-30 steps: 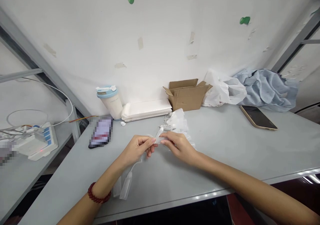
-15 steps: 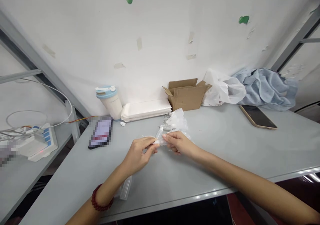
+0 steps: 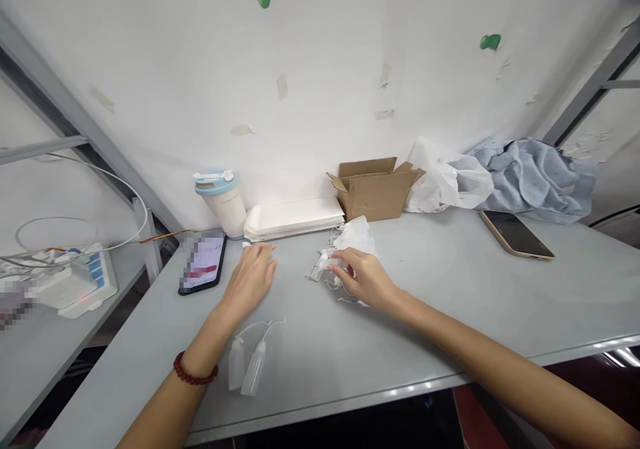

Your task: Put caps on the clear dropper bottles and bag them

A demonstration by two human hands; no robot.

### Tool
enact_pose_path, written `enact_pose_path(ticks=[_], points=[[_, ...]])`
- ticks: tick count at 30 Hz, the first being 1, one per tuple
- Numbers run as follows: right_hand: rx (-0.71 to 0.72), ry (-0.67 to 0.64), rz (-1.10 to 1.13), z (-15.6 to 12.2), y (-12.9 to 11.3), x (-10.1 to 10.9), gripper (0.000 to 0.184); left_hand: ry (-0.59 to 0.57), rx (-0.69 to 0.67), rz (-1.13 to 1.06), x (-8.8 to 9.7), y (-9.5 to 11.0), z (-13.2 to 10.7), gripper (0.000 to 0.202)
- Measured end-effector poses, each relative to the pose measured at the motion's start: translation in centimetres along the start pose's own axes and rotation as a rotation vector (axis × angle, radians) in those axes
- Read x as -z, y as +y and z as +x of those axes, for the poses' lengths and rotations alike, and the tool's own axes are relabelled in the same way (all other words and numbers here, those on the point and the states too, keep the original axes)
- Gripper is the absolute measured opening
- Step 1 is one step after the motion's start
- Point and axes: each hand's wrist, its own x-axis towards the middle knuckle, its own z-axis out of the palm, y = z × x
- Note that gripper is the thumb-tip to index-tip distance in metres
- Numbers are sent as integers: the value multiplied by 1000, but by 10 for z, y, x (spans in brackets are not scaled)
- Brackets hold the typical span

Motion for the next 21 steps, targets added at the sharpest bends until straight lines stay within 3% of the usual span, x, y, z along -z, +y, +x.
enact_pose_path(ticks=[3,5,10,16,19,21], points=[[119,100,-216,-1,4,-2,22,69,28,178,-9,-32,3,34],[145,141,-322,-3,2,-2,20,50,28,211,-13,-48,4,36],[206,180,-410,-6,-7,-3,18,9,32,215,-20,-62,8,36],[444,135,-182,-17,-39,-2,17,-18,23,204,-27,-64,10,33],[532,29,63,-41,-60,7,26,-12,36,203,-29,-66,10,32],[519,32,207,-64,-63,12,33,-9,48,205,-30,-67,9,32]])
